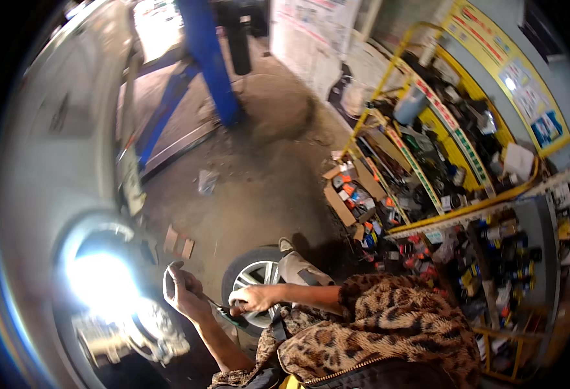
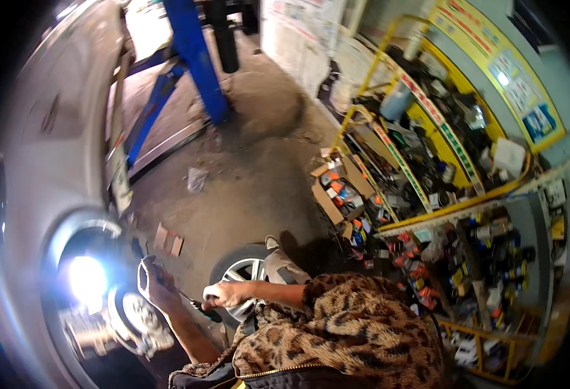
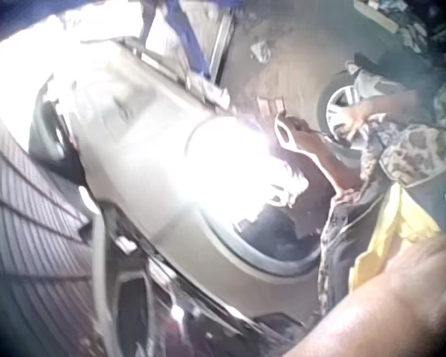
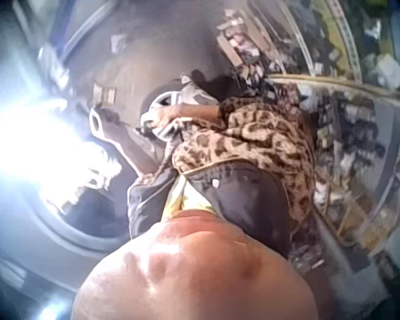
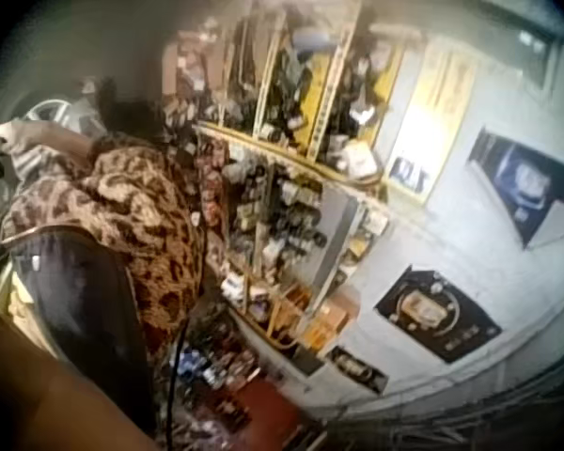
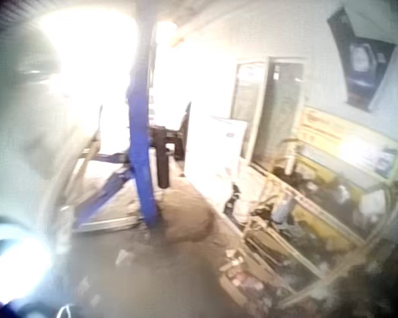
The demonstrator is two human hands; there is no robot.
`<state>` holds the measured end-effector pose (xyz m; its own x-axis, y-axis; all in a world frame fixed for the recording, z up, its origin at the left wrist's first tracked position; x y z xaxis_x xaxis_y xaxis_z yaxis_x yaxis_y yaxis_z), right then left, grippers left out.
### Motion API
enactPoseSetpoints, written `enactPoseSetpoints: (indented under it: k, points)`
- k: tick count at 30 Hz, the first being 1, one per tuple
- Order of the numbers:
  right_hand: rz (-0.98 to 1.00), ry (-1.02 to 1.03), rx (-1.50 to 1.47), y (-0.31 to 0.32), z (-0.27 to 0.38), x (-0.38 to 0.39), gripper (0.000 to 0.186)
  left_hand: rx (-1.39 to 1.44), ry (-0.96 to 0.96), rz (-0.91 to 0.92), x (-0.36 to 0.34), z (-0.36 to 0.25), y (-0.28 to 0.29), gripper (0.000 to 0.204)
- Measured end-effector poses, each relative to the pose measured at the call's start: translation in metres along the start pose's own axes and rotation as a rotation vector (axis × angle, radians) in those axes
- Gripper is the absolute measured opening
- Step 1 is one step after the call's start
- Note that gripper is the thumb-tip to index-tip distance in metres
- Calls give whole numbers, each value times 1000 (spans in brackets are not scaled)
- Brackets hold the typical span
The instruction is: The person uses a screwdriver to pry and adjust the wheel arch trim of a white car elevated on a lift. They repeatedly insert the tool into the seam between the bumper and the trim to loosen or align it. The person briefly walks away to retrieve a small metal part from a workbench before returning to continue the adjustment.
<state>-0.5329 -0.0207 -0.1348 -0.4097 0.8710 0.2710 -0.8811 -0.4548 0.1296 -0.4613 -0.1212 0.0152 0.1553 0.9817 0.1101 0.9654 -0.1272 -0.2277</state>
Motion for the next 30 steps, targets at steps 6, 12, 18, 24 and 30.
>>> enactPoseSetpoints:
  k: [6, 12, 18, 24, 30]
  points:
    - [-649, -157, 83, 171, -73, 48, 49, -520, 15, 389, -83, 69, -107, 28]
    - [-855, -452, 175, 319, -124, 104, 43, -748, 244, 509, -202, 229, -98, 30]
    - [-1094, -539, -78, 426, -198, 130, 42, -1235, 689, 371, -310, 377, 14, 22]
    - [-1386, -395, -350, 615, -316, 95, 37, -1351, 864, 508, -467, 461, -109, 22]
    - [-1713, -304, -341, 838, -395, 19, 30, -1244, 499, 679, -703, 582, -384, 23]
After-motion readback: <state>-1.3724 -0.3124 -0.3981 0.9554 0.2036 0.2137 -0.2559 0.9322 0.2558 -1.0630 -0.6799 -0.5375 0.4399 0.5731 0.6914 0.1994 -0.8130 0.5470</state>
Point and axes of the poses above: each hand's wrist, its own x-axis away from the middle knuckle, its own y-axis out of the back of the hand, z = x × y, the point moved 1 cm from there along -x, towards the middle knuckle
